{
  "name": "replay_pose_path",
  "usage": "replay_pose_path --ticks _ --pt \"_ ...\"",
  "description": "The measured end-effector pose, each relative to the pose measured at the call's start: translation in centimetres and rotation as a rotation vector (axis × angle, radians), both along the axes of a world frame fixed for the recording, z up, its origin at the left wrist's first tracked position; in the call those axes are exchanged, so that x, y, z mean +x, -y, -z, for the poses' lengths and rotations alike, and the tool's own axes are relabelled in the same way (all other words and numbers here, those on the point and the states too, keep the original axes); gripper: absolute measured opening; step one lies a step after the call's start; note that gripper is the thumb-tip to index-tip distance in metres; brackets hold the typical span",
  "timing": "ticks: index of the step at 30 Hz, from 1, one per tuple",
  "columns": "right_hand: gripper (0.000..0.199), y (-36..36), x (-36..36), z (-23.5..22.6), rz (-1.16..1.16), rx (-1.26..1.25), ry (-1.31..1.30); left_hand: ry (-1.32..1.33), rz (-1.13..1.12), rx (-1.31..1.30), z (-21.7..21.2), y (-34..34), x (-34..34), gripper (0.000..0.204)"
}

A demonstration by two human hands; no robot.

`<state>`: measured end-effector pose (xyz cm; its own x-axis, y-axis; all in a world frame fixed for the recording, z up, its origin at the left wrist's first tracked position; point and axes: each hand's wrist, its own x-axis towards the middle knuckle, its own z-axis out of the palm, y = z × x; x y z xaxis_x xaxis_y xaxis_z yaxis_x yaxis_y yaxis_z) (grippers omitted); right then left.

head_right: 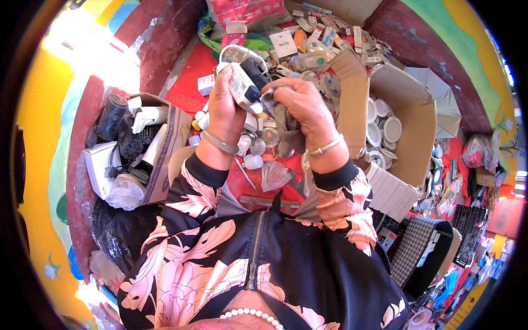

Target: The person wipes a white circular light fixture with a cloth while holding it. They then put the fixture aside and pick up a glass bowl with a floral pattern from a pile of boxes and discarded items.

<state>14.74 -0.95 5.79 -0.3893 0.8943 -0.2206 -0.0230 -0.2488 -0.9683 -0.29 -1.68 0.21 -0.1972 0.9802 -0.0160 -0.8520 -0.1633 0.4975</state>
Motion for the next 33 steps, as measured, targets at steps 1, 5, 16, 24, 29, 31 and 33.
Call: replay_pose_path --ticks 1,5,16,24,29,31,33 --pt "0.021 -1.0 1.0 1.3 0.035 0.068 0.002 0.059 0.002 -0.027 0.0 -0.3 0.0 0.027" --pt "0.020 -1.1 2.4 -0.3 0.238 0.107 -0.184 0.131 0.004 -0.123 1.4 -0.7 -1.0 0.030" --pt "0.012 0.9 -0.3 0.9 0.079 0.515 0.251 0.118 0.074 -0.173 3.5 -1.8 -0.3 0.027" --pt "0.012 2.0 -2.7 2.0 0.174 1.024 0.640 0.090 0.081 -0.161 3.6 -1.4 0.0 0.027" --pt "0.010 2.2 -2.5 1.4 0.115 1.051 0.681 0.073 0.090 -0.164 3.2 -1.4 -0.1 0.028" --pt "0.011 1.9 -2.1 1.6 0.074 0.981 0.603 0.072 0.089 -0.137 3.1 -1.5 -0.3 0.028" --pt "0.014 1.0 -1.4 1.6 0.016 0.813 0.429 0.085 0.076 -0.119 2.3 -1.4 -0.5 0.027"
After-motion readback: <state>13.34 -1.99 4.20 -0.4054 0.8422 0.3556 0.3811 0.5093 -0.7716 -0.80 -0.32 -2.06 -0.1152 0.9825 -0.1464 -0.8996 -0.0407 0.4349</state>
